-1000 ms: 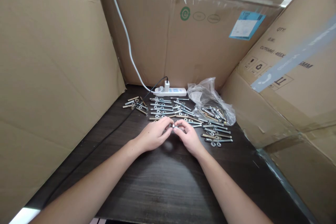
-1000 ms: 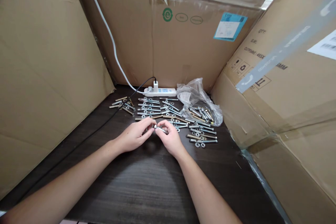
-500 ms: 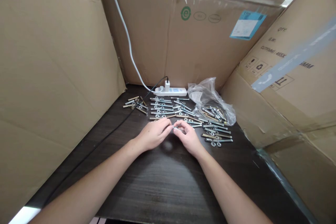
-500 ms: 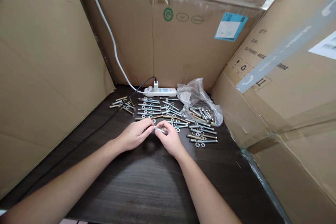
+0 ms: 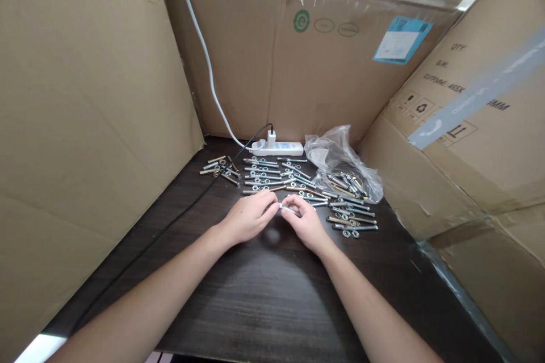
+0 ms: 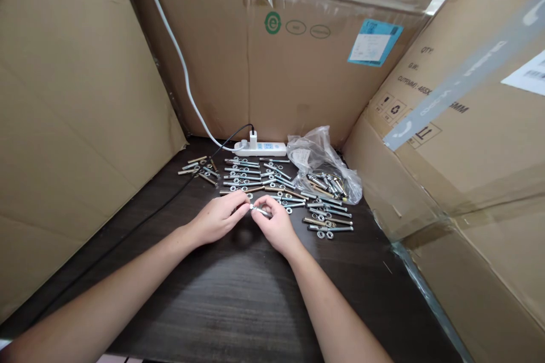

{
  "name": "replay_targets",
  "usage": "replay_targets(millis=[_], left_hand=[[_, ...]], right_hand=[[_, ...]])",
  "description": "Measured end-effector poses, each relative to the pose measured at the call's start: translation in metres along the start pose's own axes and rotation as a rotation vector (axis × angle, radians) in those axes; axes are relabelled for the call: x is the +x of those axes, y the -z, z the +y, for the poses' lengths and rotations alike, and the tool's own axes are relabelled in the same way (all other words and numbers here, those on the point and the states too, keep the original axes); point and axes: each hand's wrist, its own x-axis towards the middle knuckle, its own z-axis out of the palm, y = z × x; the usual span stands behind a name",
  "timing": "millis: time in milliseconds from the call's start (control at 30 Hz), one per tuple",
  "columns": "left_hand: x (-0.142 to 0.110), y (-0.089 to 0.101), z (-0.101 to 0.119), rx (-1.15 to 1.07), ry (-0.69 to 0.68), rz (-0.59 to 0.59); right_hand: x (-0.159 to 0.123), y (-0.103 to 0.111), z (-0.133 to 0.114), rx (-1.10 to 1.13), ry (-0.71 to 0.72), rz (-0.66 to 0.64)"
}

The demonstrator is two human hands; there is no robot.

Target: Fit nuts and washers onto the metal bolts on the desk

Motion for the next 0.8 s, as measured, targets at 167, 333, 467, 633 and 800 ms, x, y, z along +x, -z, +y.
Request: replay_targets(millis=[167,333,467,633,800], left_hand=[[-0.0009,0.0003,0.0004,-0.027,-0.050,-0.009],[-0.0029,0.0019,0.0021,-0.035,-0.060,0.022],[-0.0017,-0.0002,0.0000,-0.028,-0.006,0.068],[-0.0003,-0.0035,-0.0034,-0.024,-0.027,0.025],[-0.0020,-0.0014,-0.0012,-0.048,-0.085,0.008]], right_hand=[[0.0014,0.0007,0.0039,0.017,0.009,-0.004],[0.0023,0.0013,0.0065,0.003,-0.003,0.003],[0.0016,0.0011,0.0057,-0.014,0.004,0.000],[0.0010,0.0008,0.0049,-0.006,0.007,-0.011],[0.0015,0.0012,0.0051,0.015,-0.006,-0.015]])
